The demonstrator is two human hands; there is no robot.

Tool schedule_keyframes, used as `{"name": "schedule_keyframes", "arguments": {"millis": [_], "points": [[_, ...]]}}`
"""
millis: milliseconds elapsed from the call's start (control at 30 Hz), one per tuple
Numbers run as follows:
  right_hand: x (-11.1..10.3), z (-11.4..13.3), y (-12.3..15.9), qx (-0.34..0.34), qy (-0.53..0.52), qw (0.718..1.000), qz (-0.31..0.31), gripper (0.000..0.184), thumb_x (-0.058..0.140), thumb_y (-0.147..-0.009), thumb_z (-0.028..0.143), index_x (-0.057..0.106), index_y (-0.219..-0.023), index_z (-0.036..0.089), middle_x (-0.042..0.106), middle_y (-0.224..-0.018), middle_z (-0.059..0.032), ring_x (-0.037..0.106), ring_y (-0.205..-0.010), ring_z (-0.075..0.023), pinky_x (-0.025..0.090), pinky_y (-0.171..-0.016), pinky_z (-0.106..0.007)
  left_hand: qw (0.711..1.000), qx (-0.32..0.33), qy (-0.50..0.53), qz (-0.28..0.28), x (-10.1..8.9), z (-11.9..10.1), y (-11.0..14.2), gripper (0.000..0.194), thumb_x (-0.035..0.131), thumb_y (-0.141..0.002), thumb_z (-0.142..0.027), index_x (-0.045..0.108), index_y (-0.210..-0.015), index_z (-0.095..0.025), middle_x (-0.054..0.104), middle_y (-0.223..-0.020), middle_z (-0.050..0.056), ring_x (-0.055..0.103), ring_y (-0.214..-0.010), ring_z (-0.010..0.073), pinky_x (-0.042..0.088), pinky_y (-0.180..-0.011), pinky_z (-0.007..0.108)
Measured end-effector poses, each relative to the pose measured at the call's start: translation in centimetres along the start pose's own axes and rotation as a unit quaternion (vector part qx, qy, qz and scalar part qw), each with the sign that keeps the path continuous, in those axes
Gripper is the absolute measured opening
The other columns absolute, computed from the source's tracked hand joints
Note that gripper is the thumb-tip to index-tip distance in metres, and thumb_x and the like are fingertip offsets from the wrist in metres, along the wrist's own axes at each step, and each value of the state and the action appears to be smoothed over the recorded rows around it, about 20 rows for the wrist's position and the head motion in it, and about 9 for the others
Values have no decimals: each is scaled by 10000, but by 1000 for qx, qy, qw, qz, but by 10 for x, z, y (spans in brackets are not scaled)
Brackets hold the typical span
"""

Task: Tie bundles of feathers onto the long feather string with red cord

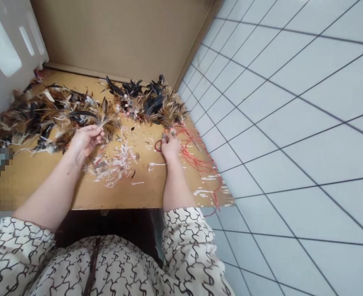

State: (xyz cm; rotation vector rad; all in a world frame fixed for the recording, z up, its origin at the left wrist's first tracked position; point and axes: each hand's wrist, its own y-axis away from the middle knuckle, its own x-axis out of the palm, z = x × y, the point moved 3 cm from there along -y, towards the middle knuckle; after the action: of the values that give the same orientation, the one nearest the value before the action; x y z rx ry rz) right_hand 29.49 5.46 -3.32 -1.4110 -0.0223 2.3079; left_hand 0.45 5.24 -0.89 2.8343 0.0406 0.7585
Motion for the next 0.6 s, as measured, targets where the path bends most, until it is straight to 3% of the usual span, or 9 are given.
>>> {"name": "schedule_keyframes", "arguments": {"millis": [133, 333, 600], "points": [[-3, 16, -2, 65, 80, 994, 26, 362, 465, -811, 263, 652, -1101, 153, 576, -1243, -166, 517, -1134, -316, 395, -958, -473, 1000, 0, 1, 7, 0, 1, 0, 127, 598, -624, -33, 575, -529, -115, 563, -472, 13, 425, -374, 50, 349, -393, 162], [-3, 28, 1, 58, 93, 992, 67, 342, 425, -843, 275, 644, -1080, 162, 528, -1306, -155, 413, -1231, -330, 337, -983, -549, 1000, 1, -1, 7, 0, 3, -1, 109, 626, -602, -43, 574, -536, -112, 565, -480, 8, 433, -377, 48, 349, -398, 159], [-1, 29, 7, 50, 94, 992, 61, 321, 428, -844, 286, 663, -1027, 166, 607, -1184, -136, 477, -1166, -296, 383, -950, -461, 1000, 12, -1, 18, -1, 4, -2, 95, 647, -571, -76, 568, -537, -117, 573, -483, 2, 432, -367, 45, 346, -391, 156]]}}
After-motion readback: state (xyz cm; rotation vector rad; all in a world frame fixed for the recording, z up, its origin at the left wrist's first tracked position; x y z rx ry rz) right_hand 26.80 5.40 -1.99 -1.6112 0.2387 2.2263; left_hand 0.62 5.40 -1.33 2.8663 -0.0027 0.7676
